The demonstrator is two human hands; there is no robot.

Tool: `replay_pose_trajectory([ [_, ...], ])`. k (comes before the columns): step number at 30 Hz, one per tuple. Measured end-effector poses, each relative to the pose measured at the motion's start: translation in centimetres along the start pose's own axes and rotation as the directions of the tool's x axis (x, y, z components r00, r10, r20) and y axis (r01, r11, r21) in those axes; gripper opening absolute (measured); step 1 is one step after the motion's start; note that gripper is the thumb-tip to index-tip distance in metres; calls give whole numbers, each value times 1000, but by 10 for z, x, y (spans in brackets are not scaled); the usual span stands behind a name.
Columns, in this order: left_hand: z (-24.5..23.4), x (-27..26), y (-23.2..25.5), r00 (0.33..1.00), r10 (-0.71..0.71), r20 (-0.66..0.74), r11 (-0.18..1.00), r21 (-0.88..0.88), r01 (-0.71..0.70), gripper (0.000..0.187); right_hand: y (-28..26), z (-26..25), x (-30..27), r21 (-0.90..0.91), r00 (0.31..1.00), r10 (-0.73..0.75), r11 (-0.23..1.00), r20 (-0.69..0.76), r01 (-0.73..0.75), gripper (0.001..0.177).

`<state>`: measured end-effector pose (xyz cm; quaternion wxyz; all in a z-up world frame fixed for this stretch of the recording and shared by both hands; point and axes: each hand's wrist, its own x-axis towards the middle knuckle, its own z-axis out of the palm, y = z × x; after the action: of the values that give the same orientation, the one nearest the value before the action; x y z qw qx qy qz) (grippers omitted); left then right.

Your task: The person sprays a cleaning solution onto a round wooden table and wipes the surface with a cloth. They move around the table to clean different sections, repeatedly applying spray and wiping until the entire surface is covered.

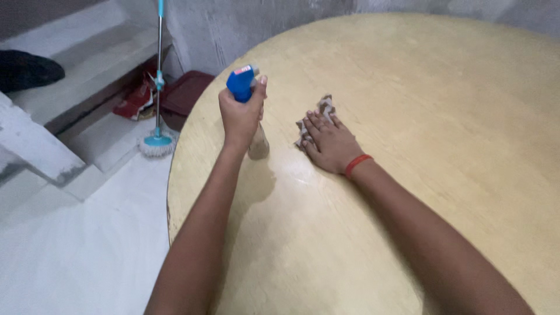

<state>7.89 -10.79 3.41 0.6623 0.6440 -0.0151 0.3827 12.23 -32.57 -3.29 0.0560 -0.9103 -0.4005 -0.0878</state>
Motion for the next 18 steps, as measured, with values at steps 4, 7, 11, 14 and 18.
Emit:
replay_pose_trajectory([
  [4,6,7,0,999,4,-44,998,66,-1,27,28,13,62,-117,992,122,986,29,-118,76],
  [7,2,7,3,997,-73,1,997,16,73,31,82,19,53,-78,968,249,966,27,-246,78],
  [11,18,2,1,993,-104,53,993,-53,107,28,186,7,-16,-92,883,469,880,13,-466,79],
  [14,35,-8,8,989,-115,93,992,-31,119,26,239,-19,-94,-156,813,582,802,-14,-576,79],
  [18,68,-17,5,975,-135,175,989,-38,143,28,245,-40,-186,-244,803,590,769,-85,-591,76],
])
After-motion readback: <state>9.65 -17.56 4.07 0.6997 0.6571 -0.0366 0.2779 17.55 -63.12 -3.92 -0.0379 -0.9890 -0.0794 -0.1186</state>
